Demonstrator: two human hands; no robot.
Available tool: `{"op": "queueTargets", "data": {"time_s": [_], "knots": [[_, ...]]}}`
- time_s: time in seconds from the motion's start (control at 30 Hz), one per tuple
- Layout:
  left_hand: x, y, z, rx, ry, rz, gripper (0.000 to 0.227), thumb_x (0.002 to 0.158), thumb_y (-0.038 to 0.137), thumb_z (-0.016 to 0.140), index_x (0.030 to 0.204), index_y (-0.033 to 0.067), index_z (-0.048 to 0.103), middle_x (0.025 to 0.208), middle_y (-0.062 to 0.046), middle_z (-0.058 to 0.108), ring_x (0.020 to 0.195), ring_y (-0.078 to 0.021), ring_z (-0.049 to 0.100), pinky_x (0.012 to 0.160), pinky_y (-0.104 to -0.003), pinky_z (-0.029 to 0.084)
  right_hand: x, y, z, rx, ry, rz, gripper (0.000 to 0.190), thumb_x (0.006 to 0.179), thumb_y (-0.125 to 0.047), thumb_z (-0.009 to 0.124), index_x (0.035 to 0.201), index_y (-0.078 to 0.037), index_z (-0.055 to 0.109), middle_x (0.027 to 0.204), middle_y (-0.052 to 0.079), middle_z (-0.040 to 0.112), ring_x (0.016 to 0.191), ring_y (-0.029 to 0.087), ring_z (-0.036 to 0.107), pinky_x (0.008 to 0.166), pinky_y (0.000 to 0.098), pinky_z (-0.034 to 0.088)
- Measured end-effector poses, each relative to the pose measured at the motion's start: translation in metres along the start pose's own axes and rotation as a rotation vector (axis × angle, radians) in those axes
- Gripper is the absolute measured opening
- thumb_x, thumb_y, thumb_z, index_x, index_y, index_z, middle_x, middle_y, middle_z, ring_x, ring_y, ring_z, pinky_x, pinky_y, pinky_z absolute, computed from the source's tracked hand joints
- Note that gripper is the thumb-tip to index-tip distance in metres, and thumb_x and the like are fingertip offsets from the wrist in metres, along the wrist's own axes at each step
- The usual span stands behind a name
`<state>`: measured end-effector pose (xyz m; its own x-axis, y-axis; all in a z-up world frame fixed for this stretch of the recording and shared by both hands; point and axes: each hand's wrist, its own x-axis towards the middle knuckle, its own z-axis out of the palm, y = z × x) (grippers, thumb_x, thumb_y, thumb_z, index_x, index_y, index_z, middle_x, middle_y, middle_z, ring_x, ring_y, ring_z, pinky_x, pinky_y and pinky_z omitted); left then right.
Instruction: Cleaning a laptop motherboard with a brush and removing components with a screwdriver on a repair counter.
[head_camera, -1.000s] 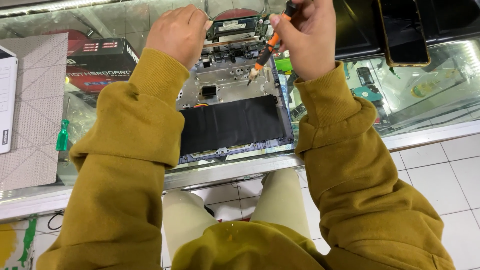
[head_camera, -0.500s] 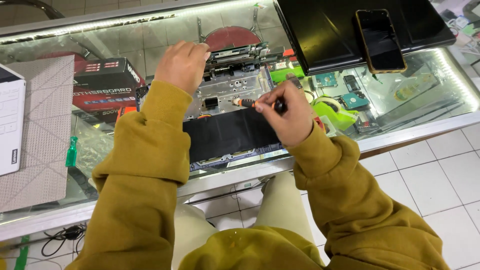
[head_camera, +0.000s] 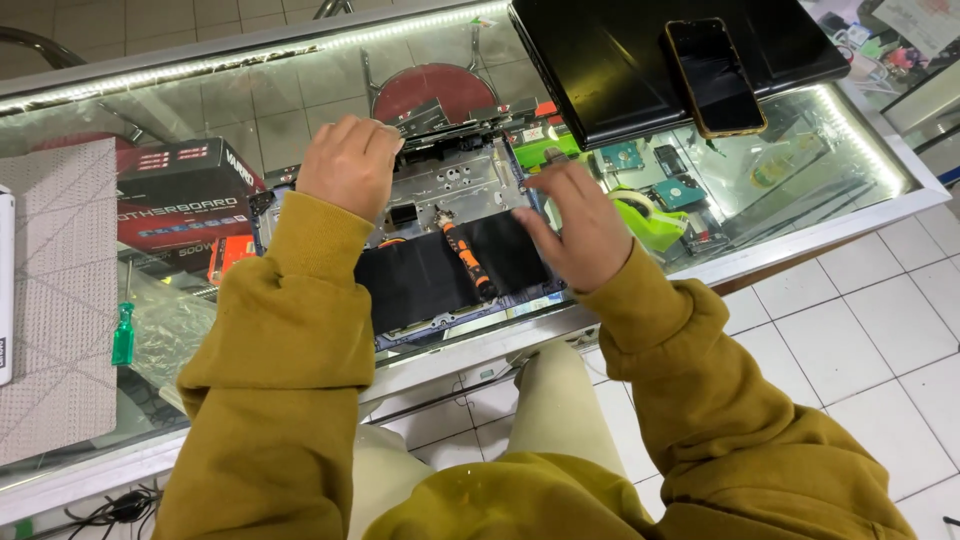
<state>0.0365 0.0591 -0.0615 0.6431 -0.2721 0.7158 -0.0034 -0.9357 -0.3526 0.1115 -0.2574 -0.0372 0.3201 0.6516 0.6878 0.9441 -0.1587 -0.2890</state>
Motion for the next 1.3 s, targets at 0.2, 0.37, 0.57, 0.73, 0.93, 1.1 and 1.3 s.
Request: {"op": "queueTargets", "data": {"time_s": [0.2,0.37,0.57,0.73,0.93,1.1,1.3], "knots": [[0.021,0.011,-0.029,-0.116,0.139,0.024,0.001,0.099,0.005,0.075,0.098,0.0049,0.074,0.093,-0.009,0.073,0.084,-0.0244,0.065,0.069,-0.035,0.052,0.054,0.017,0.024,-0.210,-0.161,0.158,0.060,0.104,-0.021,0.072,0.155,-0.016,0.040,0.157,0.028,0.027,0.112,0.049,0.065,0.086,0.0546,0.060],[0.022,0.007,-0.039,-0.196,0.146,0.011,0.006,0.100,0.010,0.076,0.101,0.0058,0.072,0.096,-0.007,0.071,0.086,-0.0243,0.064,0.073,-0.035,0.051,0.077,0.071,0.058,-0.212,-0.084,-0.014,0.019,0.098,-0.013,0.073,0.116,-0.009,0.070,0.114,0.014,0.060,0.072,0.033,0.065,0.061,0.0470,0.056],[0.017,-0.003,-0.054,-0.755,-0.178,-0.557,0.050,0.091,0.031,0.080,0.132,0.0110,0.059,0.125,-0.004,0.070,0.119,-0.0267,0.063,0.104,-0.046,0.046,0.085,0.082,0.041,-0.058,-0.113,-0.024,0.015,0.102,-0.018,0.074,0.111,-0.006,0.074,0.099,0.010,0.066,0.085,0.027,0.064,0.076,0.0421,0.054],[0.017,-0.002,-0.051,-0.946,-0.295,-0.661,0.030,0.090,0.030,0.079,0.117,0.0175,0.075,0.118,0.000,0.075,0.109,-0.0169,0.067,0.095,-0.032,0.052,0.094,0.073,0.025,-0.015,-0.035,-0.010,0.018,0.103,-0.022,0.077,0.111,-0.006,0.072,0.101,0.009,0.063,0.072,0.021,0.057,0.067,0.0353,0.052],[0.006,-0.004,-0.032,-1.069,-0.205,-0.821,0.032,0.099,0.028,0.068,0.120,0.0047,0.072,0.105,-0.002,0.075,0.095,-0.0120,0.066,0.083,-0.029,0.055,0.096,0.060,0.020,0.054,0.041,0.073,0.020,0.099,-0.019,0.084,0.109,-0.006,0.073,0.097,0.005,0.065,0.063,0.012,0.044,0.058,0.0267,0.045],[-0.007,-0.014,-0.017,-0.997,-0.165,-0.848,0.024,0.103,0.032,0.068,0.099,0.0088,0.072,0.081,0.004,0.063,0.075,-0.0095,0.053,0.065,-0.027,0.045,0.091,0.045,0.018,0.180,-0.022,0.256,0.034,0.100,-0.017,0.073,0.133,-0.011,0.065,0.128,0.009,0.067,0.066,0.008,0.052,0.063,0.0252,0.055],[-0.004,-0.012,-0.020,-0.979,-0.231,-0.925,0.026,0.105,0.028,0.069,0.088,0.0105,0.063,0.074,0.004,0.051,0.070,-0.0098,0.043,0.061,-0.027,0.038,0.019,0.077,-0.008,-0.196,-0.109,0.300,0.027,0.104,-0.015,0.069,0.122,0.004,0.063,0.102,0.019,0.068,0.085,0.027,0.064,0.078,0.0429,0.055]]}}
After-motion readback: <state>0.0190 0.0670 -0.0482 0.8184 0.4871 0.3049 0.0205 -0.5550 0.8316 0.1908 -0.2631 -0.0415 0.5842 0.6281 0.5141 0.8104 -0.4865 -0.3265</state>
